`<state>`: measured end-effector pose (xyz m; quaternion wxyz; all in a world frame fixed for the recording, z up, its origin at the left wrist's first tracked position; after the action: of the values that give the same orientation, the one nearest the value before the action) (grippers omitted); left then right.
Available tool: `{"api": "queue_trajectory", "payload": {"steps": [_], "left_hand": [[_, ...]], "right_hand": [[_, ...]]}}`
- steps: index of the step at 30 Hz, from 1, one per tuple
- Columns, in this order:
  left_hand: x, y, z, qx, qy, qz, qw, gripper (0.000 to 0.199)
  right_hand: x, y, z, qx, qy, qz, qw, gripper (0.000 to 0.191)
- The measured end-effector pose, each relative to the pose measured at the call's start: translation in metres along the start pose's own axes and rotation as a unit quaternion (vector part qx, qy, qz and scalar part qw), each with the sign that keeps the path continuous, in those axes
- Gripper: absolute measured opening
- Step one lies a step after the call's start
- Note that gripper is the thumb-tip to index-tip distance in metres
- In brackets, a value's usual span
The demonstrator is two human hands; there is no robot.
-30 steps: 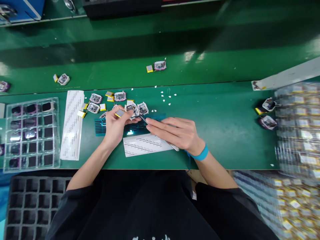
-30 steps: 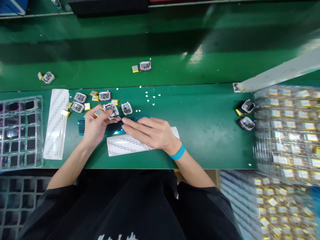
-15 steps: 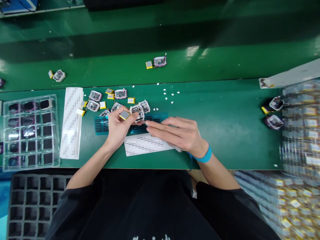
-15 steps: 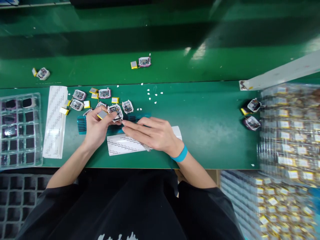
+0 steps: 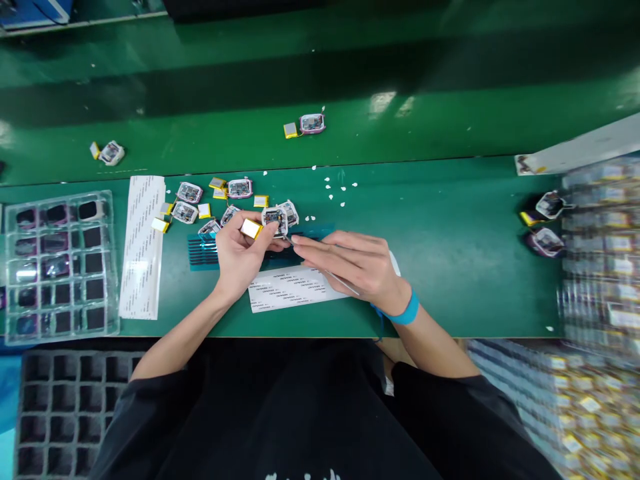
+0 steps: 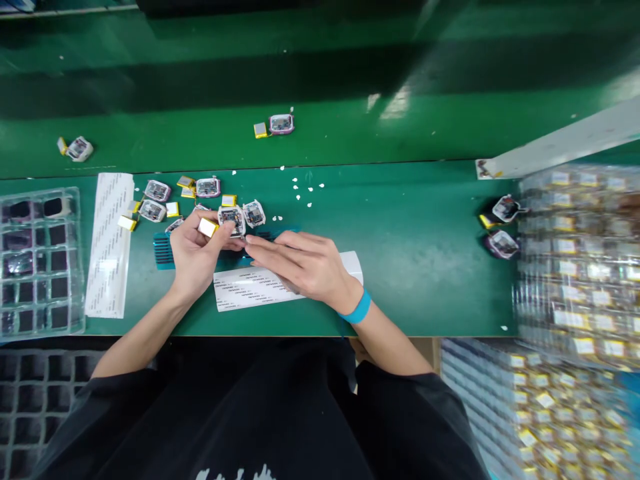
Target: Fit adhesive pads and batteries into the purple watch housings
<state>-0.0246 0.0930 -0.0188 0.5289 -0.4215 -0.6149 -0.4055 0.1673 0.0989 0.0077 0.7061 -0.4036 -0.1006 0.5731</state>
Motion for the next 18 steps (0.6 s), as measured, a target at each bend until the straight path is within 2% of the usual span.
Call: {"api": "queue_trajectory", "payload": {"steps": [6,8,10,11,12,14,16,18], "left_hand": [[-0.006,-0.002,0.003,-0.008,-0.019,-0.003,1.0,0.034],[-0.005,-0.005,0.019,-0.022,-0.001,0.019,1.0,0.033],[0.0,-0.012,0.047,-0.028,0.051,0.1,0.993,0.032],[0.005,-0.016,0.066,-0.022,0.085,0.172,0.981,0.032],[0.01,-0.02,0.085,-0.006,0.116,0.269,0.956,0.031],[0.02,-0.024,0.123,0.006,0.118,0.477,0.871,0.023],[0.03,-0.02,0.15,0.0,0.118,0.535,0.837,0.018],[0.037,-0.006,0.163,-0.015,0.136,0.545,0.827,0.017]], "right_hand": [[0.007,-0.002,-0.001,0.053,0.007,-0.005,0.999,0.052],[0.009,-0.001,-0.001,0.055,0.003,-0.026,0.998,0.05],[0.009,0.0,0.0,0.044,-0.003,-0.048,0.998,0.044],[0.009,0.001,0.001,0.037,-0.01,-0.059,0.998,0.041],[0.009,0.001,0.002,0.032,-0.017,-0.069,0.997,0.037],[0.008,0.001,0.004,0.032,-0.035,-0.089,0.995,0.03],[0.007,0.0,0.007,0.038,-0.048,-0.102,0.993,0.022],[0.008,-0.001,0.01,0.03,-0.055,-0.116,0.991,0.021]]}}
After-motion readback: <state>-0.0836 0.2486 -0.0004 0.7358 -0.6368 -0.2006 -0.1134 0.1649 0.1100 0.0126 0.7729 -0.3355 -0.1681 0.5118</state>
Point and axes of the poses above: each hand's wrist, its own z-axis towards the middle knuckle, its own y-axis out of the palm, x = y × z, the point moved 3 cm from there along z, towards the middle knuckle, and after that the axes turned 2 degrees about x, right-handed, at the moved point
